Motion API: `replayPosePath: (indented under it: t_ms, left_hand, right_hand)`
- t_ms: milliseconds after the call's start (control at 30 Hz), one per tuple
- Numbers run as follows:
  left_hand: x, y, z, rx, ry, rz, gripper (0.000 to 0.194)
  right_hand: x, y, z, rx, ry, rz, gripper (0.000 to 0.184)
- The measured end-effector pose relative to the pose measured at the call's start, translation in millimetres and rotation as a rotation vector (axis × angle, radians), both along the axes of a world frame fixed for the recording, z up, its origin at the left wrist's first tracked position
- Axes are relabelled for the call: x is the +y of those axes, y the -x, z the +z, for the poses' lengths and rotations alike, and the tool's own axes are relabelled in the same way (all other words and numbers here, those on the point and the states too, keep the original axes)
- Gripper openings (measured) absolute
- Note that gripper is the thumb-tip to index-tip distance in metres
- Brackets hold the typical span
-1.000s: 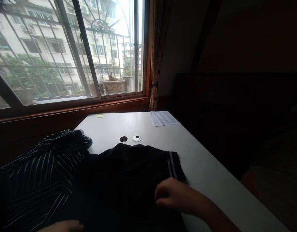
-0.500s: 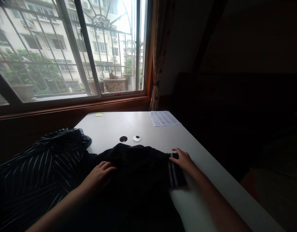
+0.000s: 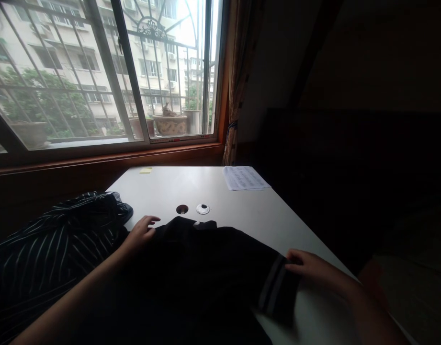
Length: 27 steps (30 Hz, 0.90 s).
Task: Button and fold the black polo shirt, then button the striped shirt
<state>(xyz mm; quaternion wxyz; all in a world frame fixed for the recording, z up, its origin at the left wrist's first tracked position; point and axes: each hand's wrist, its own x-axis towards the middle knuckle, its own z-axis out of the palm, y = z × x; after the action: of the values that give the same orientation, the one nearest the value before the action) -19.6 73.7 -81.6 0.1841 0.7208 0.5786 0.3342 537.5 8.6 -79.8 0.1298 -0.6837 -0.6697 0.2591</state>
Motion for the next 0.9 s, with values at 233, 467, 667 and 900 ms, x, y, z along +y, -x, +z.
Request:
replayPosePath:
  t_ms: [233,467,667,900]
  left_hand:
    - [36.1,-9.7,-24.3,-0.002,0.078,-0.132,0.036]
    - [23.1,0.6,-24.7,-0.024,0.063,-0.214,0.036]
    - [20.9,-0.9,-27.3,0.057,-0.026,-0.300,0.057]
    - [11.7,-7.1,-15.6,0.251,-0.132,-0.386,0.030]
  right_hand:
    - [31.3,73.0,33.5,-0.095,-0.126,0.129,0.030]
    - [68.2,190.1,36.7,0.015,-0.242,0.284,0.040]
    - [86.4,218.0,15.5,-0.050,-0.218,0.373,0.036]
    - [84.9,203.7,5.9,0.044,-0.223,0.437,0.024]
